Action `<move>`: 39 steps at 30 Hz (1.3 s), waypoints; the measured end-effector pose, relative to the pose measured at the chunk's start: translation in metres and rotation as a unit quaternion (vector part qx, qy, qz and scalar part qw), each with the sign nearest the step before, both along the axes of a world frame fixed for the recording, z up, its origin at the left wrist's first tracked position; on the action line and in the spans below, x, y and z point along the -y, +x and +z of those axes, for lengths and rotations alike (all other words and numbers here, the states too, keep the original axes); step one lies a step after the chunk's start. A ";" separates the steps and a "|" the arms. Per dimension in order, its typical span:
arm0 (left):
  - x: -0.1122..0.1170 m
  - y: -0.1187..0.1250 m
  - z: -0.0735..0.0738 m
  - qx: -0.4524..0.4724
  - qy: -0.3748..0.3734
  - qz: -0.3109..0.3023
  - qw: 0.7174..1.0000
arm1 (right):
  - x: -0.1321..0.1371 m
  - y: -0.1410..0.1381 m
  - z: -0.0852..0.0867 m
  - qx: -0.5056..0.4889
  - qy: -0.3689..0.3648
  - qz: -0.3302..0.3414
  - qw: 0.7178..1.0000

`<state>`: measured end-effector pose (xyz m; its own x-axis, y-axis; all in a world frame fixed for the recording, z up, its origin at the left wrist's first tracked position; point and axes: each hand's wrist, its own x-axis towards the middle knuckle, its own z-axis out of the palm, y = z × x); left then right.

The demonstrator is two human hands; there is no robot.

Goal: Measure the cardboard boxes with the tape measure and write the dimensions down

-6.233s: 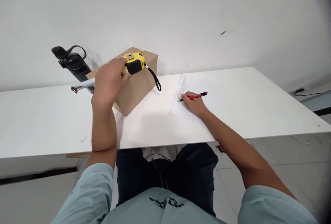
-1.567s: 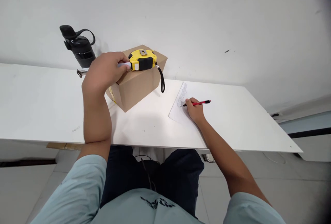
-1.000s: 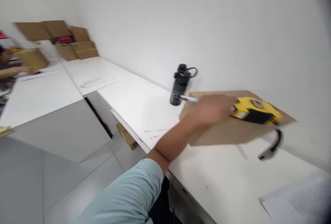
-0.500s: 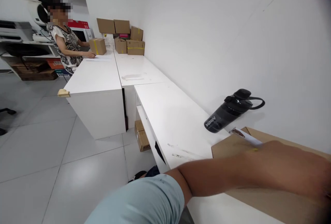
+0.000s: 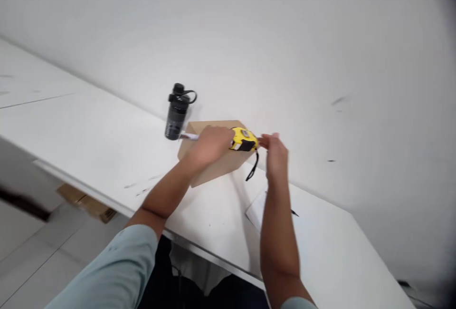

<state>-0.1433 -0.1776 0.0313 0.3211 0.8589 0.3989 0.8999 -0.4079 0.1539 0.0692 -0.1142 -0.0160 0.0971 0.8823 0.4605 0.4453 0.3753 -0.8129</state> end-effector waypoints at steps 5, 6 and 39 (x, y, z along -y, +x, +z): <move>0.010 0.022 0.005 -0.069 0.027 -0.026 0.997 | 0.010 -0.007 0.011 -0.060 -0.059 -0.056 0.995; 0.012 0.026 0.005 -0.075 0.035 -0.029 0.996 | 0.009 -0.011 0.009 -0.056 -0.060 -0.065 0.995; -0.006 0.032 0.003 -0.035 0.181 -0.014 0.983 | 0.010 -0.012 -0.005 -0.072 0.258 -0.019 0.963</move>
<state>-0.1110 -0.1715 0.0339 0.3803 0.6554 0.6526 0.8910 -0.4488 -0.0685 0.0576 -0.1243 -0.0209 0.2205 0.5339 0.8163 0.3635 0.7317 -0.5766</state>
